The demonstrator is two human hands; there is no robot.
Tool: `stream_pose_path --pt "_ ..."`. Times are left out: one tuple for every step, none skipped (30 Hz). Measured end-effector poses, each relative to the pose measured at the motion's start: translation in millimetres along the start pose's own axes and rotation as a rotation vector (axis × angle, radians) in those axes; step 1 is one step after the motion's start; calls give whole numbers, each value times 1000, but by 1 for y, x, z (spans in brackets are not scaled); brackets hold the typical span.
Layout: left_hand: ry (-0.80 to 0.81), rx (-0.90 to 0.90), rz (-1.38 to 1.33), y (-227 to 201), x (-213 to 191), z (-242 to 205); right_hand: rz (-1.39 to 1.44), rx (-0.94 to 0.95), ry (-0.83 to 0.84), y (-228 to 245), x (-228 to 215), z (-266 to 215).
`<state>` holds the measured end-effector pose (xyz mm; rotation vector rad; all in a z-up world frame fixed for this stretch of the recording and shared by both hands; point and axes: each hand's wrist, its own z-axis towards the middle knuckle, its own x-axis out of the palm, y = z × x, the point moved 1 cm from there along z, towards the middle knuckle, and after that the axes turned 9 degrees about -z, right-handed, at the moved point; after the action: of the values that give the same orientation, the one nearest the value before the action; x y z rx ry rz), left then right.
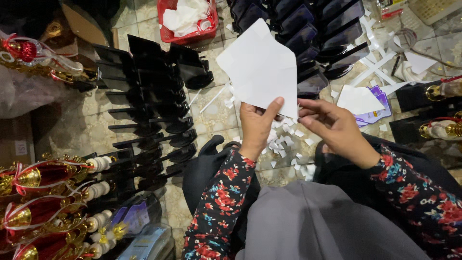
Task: The person sits on the floor and assembles trophies by attaching purple triangular plaques to black bases. They handle white paper cutouts and the plaques, pressing them onto the bases and placing the finished items on the floor.
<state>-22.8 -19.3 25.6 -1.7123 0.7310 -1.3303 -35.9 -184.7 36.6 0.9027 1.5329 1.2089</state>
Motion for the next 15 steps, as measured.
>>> stream_pose_path --pt "0 0 1 6 1 -1 1 0 0 4 1 -1" --pt "-14 30 6 11 1 -1 76 57 -11 8 3 -2" --pt "-29 60 11 17 1 -1 151 113 -21 12 4 -2" --pt "-28 62 12 16 1 -1 152 112 -21 10 5 -2" --pt "-57 96 27 15 2 -1 159 88 -9 7 7 -3" --pt "-86 130 42 14 2 -1 166 63 4 5 8 -4" --pt "-86 129 43 18 4 -3 167 64 3 4 8 -4" --pt "-111 108 -6 22 5 -4 -47 -60 71 5 8 -4" --pt "-138 88 -54 26 6 -6 -260 -186 141 5 9 -4" --pt "-137 89 -54 21 8 -6 -259 -186 140 5 11 -3" --pt "-148 69 -57 18 9 -7 -539 -322 98 5 14 -3" --pt "-159 49 -61 14 11 -7 -818 -456 53 6 17 -4" --pt "-159 48 -59 17 10 -7 -817 -455 52 9 15 -5" --pt "-174 48 -77 20 9 -6 -656 -368 55 11 12 -6" --pt "-190 49 -97 23 8 -5 -496 -282 59 13 10 -6"
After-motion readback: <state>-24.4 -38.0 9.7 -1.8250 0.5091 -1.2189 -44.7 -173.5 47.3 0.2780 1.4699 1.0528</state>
